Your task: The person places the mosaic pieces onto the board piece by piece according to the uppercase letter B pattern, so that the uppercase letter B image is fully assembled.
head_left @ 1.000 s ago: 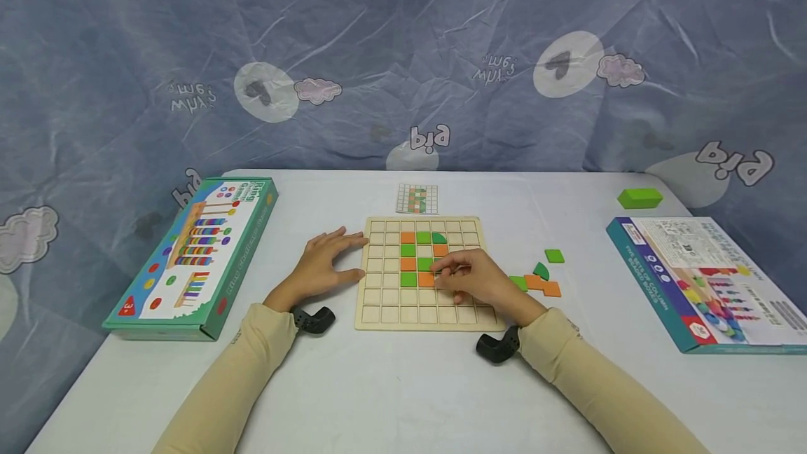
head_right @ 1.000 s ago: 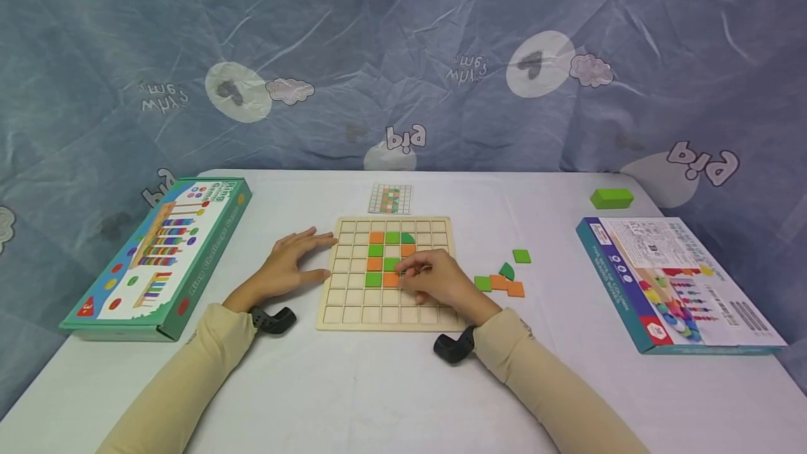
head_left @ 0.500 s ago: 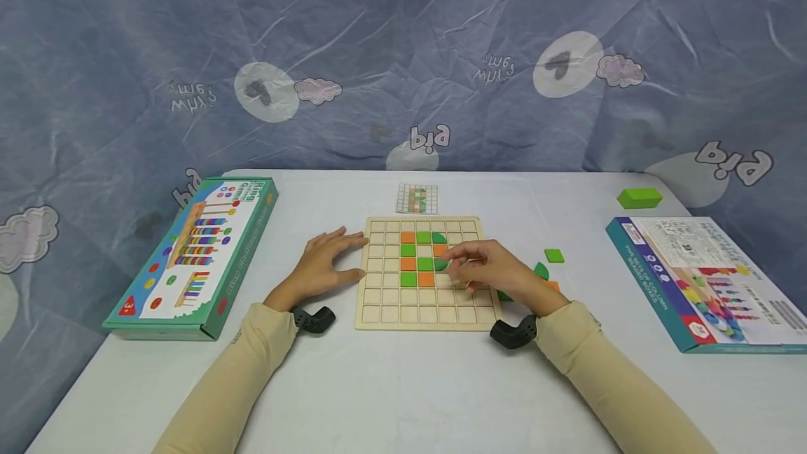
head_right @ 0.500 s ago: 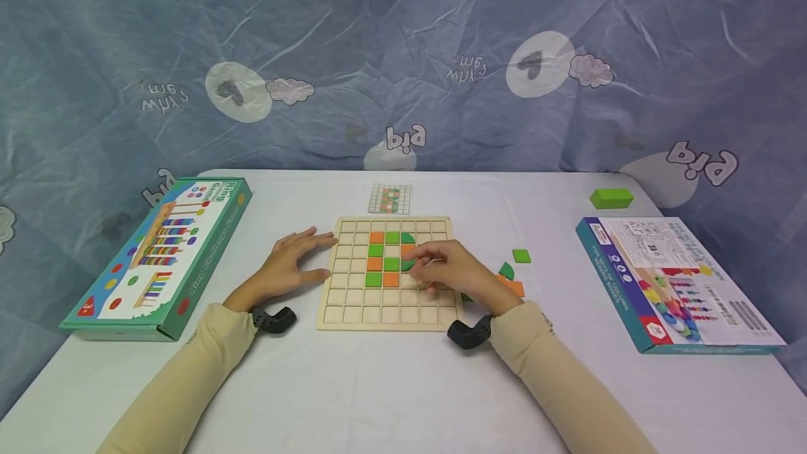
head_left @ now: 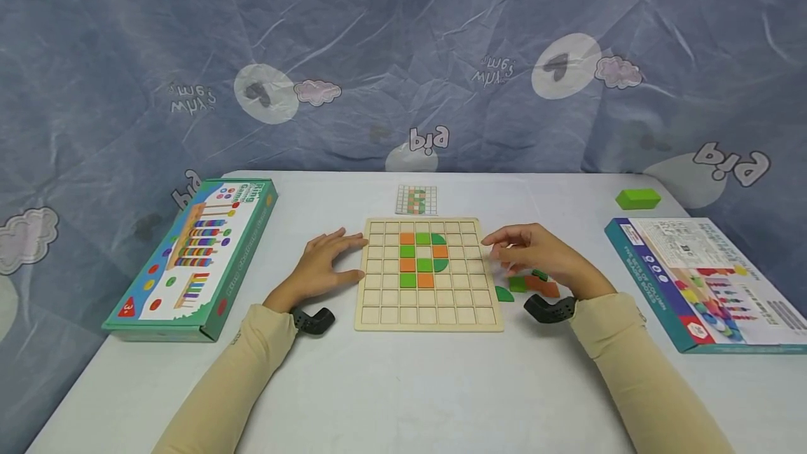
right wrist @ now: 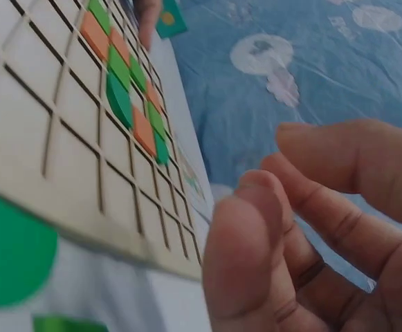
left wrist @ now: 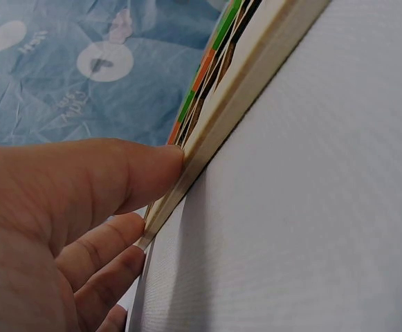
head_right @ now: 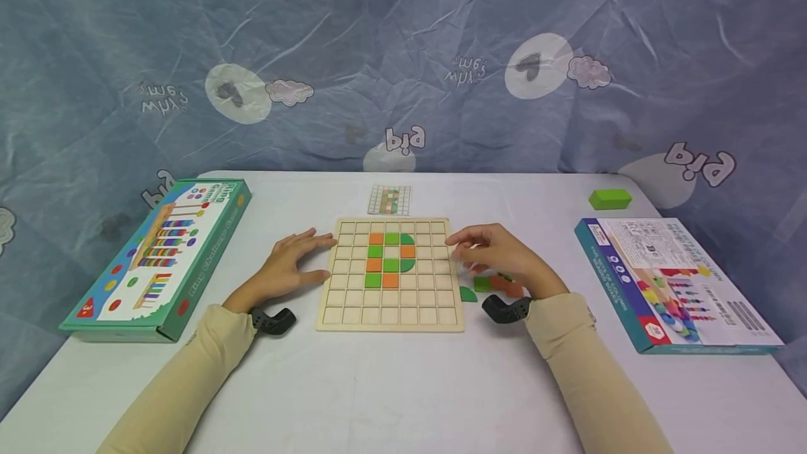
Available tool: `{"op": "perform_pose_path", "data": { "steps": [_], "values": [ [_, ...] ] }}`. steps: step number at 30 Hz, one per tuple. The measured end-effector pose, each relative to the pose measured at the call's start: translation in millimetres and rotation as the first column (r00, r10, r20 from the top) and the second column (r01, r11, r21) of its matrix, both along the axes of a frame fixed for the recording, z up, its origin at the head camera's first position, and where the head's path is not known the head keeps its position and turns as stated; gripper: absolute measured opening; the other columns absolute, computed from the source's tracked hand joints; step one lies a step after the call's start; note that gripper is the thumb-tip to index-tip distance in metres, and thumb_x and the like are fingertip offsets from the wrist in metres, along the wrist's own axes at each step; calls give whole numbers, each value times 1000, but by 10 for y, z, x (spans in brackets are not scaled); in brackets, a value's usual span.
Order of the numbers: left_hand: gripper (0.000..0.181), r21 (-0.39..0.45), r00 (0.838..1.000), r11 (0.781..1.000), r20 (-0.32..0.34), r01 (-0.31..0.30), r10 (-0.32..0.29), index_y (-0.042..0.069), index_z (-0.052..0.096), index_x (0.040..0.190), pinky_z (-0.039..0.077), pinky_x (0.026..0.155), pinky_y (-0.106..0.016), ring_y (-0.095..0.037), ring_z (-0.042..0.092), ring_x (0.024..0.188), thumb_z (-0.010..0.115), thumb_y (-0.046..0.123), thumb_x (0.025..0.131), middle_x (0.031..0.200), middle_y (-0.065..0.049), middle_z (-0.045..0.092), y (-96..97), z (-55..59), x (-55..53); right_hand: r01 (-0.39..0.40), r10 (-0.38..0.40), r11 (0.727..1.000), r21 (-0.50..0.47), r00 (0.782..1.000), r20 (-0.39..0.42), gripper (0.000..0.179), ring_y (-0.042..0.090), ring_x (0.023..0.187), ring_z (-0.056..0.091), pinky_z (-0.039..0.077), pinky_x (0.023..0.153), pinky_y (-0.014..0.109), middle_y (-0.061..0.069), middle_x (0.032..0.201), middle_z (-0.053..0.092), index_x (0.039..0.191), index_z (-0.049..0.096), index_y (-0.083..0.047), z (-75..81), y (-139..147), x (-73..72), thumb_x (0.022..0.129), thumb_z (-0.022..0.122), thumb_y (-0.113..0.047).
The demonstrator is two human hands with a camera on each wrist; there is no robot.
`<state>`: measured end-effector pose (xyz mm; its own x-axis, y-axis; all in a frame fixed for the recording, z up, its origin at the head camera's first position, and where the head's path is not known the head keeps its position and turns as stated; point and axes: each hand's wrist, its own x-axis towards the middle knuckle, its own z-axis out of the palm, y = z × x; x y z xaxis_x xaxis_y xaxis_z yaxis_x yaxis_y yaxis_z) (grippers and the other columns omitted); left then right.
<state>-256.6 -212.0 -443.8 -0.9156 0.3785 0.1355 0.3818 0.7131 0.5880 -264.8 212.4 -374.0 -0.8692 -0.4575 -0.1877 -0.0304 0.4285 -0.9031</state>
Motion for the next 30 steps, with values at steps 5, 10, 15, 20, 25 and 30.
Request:
{"op": "perform_pose_path", "data": {
  "steps": [5, 10, 15, 20, 25, 30],
  "values": [
    [66, -2, 1000, 1000, 4, 3, -3, 10, 62, 153, 10, 130, -63, -40, 27, 162, 79, 30, 92, 165, -11, 51, 5, -5, -8, 35, -36, 999, 38, 999, 19, 43, 22, 87, 67, 63, 78, 31, 11, 109, 72, 138, 62, 13, -9, 244, -64, 106, 67, -14],
    [66, -3, 1000, 1000, 3, 8, -8, 10, 62, 153, 10, 130, -63, -40, 27, 162, 79, 30, 92, 165, -11, 51, 5, -21, -17, 63, -68, 996, 68, 995, 77, 41, 17, 83, 66, 63, 74, 28, 5, 103, 71, 137, 62, 13, -50, 441, -109, 107, 67, -14],
    [66, -2, 1000, 1000, -1, 3, -3, 11, 62, 153, 11, 130, -63, -40, 27, 162, 79, 30, 92, 165, -11, 52, -1, -20, -10, 82, -94, 989, 126, 991, 92, 41, 14, 80, 64, 63, 74, 27, 2, 97, 69, 137, 61, 15, -51, 567, -124, 107, 67, -13],
    [66, -2, 1000, 1000, 7, -2, 2, 10, 62, 153, 10, 130, -63, -39, 26, 163, 79, 29, 92, 165, -10, 51, 1, -9, 1, 92, -111, 979, 182, 989, 97, 42, 14, 79, 64, 64, 75, 28, 1, 92, 68, 134, 61, 16, -49, 650, -136, 104, 69, -12],
    [66, 3, 1000, 1000, 9, -1, 1, 11, 62, 153, 9, 130, -62, -39, 26, 163, 79, 30, 92, 165, -10, 51, 0, -13, -5, 97, -122, 964, 248, 989, 89, 38, 14, 76, 65, 63, 72, 27, -1, 91, 71, 127, 66, 15, -49, 705, -138, 99, 73, -10],
    [66, 2, 1000, 1000, 13, -1, 1, 11, 62, 153, 9, 130, -62, -39, 26, 163, 79, 29, 93, 166, -11, 51, 0, -19, -5, 76, -102, 961, 265, 991, 85, 38, 14, 74, 65, 61, 70, 27, 0, 86, 70, 125, 65, 17, -70, 726, -135, 97, 75, -8]
  ]
}}
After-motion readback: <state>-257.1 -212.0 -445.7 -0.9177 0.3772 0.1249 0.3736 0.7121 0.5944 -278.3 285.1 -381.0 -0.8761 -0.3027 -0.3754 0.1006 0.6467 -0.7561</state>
